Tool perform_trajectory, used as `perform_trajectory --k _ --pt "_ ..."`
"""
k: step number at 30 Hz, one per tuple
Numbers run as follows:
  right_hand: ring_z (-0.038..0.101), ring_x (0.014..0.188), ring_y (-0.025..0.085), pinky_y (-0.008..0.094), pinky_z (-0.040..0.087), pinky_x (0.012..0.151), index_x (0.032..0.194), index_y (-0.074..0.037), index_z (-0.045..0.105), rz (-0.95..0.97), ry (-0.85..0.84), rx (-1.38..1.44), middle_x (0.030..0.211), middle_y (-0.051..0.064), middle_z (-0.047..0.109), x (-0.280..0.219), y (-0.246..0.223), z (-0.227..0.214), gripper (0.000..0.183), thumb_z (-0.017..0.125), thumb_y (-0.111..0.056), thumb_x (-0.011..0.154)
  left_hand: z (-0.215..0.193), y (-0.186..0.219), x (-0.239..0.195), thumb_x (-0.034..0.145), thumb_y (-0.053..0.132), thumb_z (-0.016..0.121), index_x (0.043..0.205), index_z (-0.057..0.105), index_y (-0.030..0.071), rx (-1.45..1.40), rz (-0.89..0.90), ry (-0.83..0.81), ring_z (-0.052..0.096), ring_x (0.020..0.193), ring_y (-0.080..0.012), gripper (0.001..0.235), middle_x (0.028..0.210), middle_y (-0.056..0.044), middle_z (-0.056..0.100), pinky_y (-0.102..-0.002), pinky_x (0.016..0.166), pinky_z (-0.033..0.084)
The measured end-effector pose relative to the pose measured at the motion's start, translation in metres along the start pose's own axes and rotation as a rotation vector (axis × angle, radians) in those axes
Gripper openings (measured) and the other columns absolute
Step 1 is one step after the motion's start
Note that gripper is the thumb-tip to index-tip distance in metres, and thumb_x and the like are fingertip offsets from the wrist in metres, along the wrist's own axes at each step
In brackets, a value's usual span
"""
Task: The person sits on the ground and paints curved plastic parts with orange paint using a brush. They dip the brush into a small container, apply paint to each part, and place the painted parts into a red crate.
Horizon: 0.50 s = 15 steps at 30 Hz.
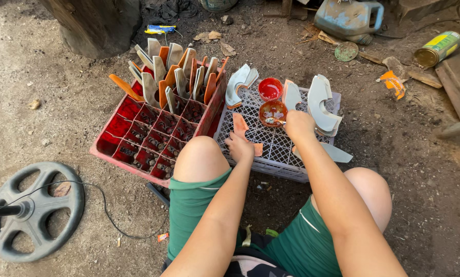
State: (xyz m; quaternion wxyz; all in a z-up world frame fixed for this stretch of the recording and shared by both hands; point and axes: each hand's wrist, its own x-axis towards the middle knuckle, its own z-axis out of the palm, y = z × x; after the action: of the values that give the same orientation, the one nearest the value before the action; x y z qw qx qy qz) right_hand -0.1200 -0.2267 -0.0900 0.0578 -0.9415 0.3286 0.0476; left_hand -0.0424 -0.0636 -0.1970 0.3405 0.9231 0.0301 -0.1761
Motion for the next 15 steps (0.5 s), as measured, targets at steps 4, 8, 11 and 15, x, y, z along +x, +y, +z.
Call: perform_trajectory --k 4,8,11,15 --pt "0.072 0.095 0.039 0.050 0.057 0.079 0.097 -0.004 0.076 0.042 -0.012 0.019 0.099 0.020 0.075 -0.015 -0.001 -0.012 0.025 0.069 -0.028 0.093 0.009 -0.005 0.003 0.080 0.023 0.084 0.135 0.044 0.010 0.012 -0.011 0.037 0.056 0.122 -0.0392 0.069 0.133 -0.019 0.049 -0.051 0.102 0.048" --pt "0.072 0.093 0.040 0.051 0.057 0.078 0.099 -0.005 0.077 0.105 0.089 0.027 0.099 0.020 0.074 -0.018 0.010 -0.020 0.020 0.064 -0.019 0.094 0.022 -0.014 0.005 0.077 0.012 0.079 0.133 0.050 0.016 -0.136 0.035 0.019 0.059 0.119 -0.0362 0.063 0.131 -0.016 0.055 -0.050 0.100 0.048" --pt "0.072 0.091 0.039 0.050 0.057 0.077 0.097 -0.004 0.078 -0.019 0.276 -0.052 0.099 0.020 0.073 -0.015 0.016 -0.013 0.018 0.065 -0.010 0.086 0.043 -0.025 0.011 0.077 0.008 0.075 0.146 0.039 0.009 -0.390 0.075 -0.038 0.064 0.110 -0.0338 0.078 0.121 -0.015 0.066 -0.046 0.094 0.050" --pt "0.073 0.093 0.037 0.047 0.059 0.076 0.093 -0.003 0.078 -0.097 0.177 -0.149 0.100 0.020 0.073 -0.007 0.006 0.011 0.018 0.063 -0.005 0.085 0.075 -0.034 0.028 0.090 0.003 0.068 0.138 0.048 -0.001 -0.924 0.034 -0.147 0.069 0.100 -0.0261 0.052 0.115 -0.016 0.069 -0.036 0.088 0.055"
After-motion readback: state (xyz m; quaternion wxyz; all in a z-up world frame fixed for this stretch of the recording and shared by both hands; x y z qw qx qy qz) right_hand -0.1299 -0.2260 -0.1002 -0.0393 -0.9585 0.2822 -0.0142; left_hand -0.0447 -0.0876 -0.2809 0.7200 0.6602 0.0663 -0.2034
